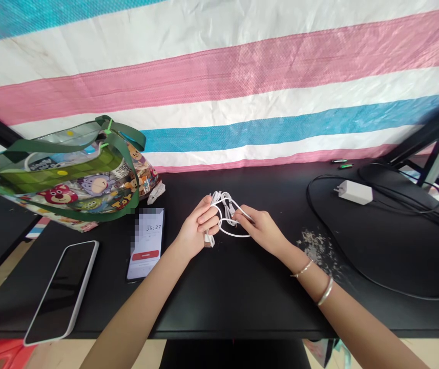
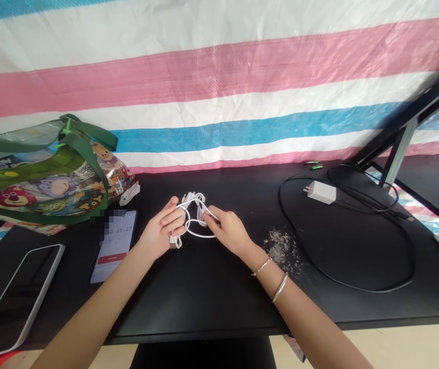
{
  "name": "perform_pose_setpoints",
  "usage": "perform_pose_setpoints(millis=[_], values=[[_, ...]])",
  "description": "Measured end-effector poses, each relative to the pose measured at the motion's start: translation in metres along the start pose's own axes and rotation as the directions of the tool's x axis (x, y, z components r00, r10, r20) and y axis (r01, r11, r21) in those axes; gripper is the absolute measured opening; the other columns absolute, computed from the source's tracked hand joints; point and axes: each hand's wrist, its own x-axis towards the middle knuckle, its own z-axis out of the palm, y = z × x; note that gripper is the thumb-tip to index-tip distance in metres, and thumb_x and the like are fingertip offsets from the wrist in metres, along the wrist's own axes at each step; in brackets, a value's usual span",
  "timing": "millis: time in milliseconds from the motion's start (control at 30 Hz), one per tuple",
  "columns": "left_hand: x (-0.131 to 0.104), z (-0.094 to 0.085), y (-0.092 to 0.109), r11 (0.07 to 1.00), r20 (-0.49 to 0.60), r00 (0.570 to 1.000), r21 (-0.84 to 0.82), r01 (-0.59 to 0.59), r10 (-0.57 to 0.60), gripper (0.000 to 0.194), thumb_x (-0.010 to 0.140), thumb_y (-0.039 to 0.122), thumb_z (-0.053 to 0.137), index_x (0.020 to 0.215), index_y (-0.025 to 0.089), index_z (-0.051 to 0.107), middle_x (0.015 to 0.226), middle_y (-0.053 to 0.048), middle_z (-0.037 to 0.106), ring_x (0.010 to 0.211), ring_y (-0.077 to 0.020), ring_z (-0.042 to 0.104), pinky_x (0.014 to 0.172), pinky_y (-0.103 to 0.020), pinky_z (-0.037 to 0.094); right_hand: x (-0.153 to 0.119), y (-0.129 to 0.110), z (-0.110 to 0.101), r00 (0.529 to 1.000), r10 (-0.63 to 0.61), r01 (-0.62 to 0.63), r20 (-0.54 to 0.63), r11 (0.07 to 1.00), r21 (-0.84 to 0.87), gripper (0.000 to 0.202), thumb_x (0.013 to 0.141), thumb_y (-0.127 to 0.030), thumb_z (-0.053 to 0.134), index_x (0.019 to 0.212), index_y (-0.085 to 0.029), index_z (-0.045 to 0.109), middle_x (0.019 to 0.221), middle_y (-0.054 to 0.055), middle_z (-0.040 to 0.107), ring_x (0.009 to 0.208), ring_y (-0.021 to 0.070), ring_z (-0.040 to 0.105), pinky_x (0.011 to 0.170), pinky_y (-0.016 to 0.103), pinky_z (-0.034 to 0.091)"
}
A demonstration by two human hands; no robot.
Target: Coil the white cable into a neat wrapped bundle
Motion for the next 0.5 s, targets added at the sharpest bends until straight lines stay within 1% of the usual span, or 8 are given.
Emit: perform_pose_setpoints(millis=[67, 133, 267, 400, 500], values=[[0.0002, -0.0001, 0.0013, 0.999, -0.029, 1.0, -0.04, -0.014, 0.012, 0.033, 0.092, 0.004, 0.035, 0.07, 0.017, 0.056, 0.04, 0.01, 0.026, 0.028, -0.0027, 0.023, 0.036, -0.014, 0.023, -0.0002, -0.0015, -0.0012, 1.0, -0.006, 0.006, -0.008, 1.0, 0.018, 0.028, 0.087, -0.039, 0.037, 0.073, -0.021, 0.052, 0.059, -0.001, 0.053, 0.05, 0.0113, 0.043, 0.053, 0.023, 0.034], [0.0005, -0.0004, 0.0025, 0.996, -0.051, 0.998, -0.079, -0.03, 0.026, 0.034, 0.093, 0.006, 0.034, 0.07, 0.017, 0.056, 0.04, 0.01, 0.027, 0.028, -0.0025, 0.024, 0.036, -0.013, 0.022, -0.0004, -0.0033, -0.0029, 0.999, -0.021, 0.022, -0.026, 0.999, 0.04, 0.029, 0.088, -0.039, 0.036, 0.076, -0.021, 0.055, 0.058, -0.002, 0.053, 0.049, 0.0114, 0.043, 0.053, 0.023, 0.033], [0.0005, 0.0, 0.0037, 0.991, -0.067, 0.997, -0.121, -0.051, 0.043, 0.038, 0.095, 0.006, 0.029, 0.069, 0.017, 0.054, 0.039, 0.01, 0.029, 0.027, -0.0023, 0.026, 0.036, -0.013, 0.022, -0.001, -0.006, -0.0058, 0.998, -0.034, 0.037, -0.061, 0.998, 0.051, 0.034, 0.089, -0.04, 0.034, 0.076, -0.02, 0.059, 0.05, -0.004, 0.044, 0.044, 0.0106, 0.037, 0.049, 0.022, 0.029], [0.0002, 0.0011, 0.0032, 0.988, -0.072, 0.996, -0.144, -0.054, 0.044, 0.042, 0.096, 0.006, 0.022, 0.068, 0.016, 0.051, 0.039, 0.01, 0.029, 0.026, -0.0026, 0.027, 0.035, -0.013, 0.023, -0.0009, -0.0056, -0.008, 0.994, -0.036, 0.04, -0.1, 0.999, 0.035, 0.037, 0.088, -0.041, 0.034, 0.073, -0.019, 0.06, 0.048, -0.005, 0.037, 0.043, 0.0098, 0.034, 0.048, 0.022, 0.026], [0.0007, 0.0009, 0.0024, 0.989, -0.06, 0.997, -0.142, -0.046, 0.037, 0.04, 0.096, 0.007, 0.023, 0.067, 0.017, 0.048, 0.039, 0.01, 0.028, 0.026, -0.0029, 0.027, 0.035, -0.013, 0.024, -0.0004, -0.0044, -0.0104, 0.991, -0.016, 0.019, -0.136, 1.0, 0.024, 0.038, 0.087, -0.043, 0.035, 0.071, -0.019, 0.06, 0.047, -0.006, 0.035, 0.043, 0.0094, 0.032, 0.047, 0.022, 0.025]])
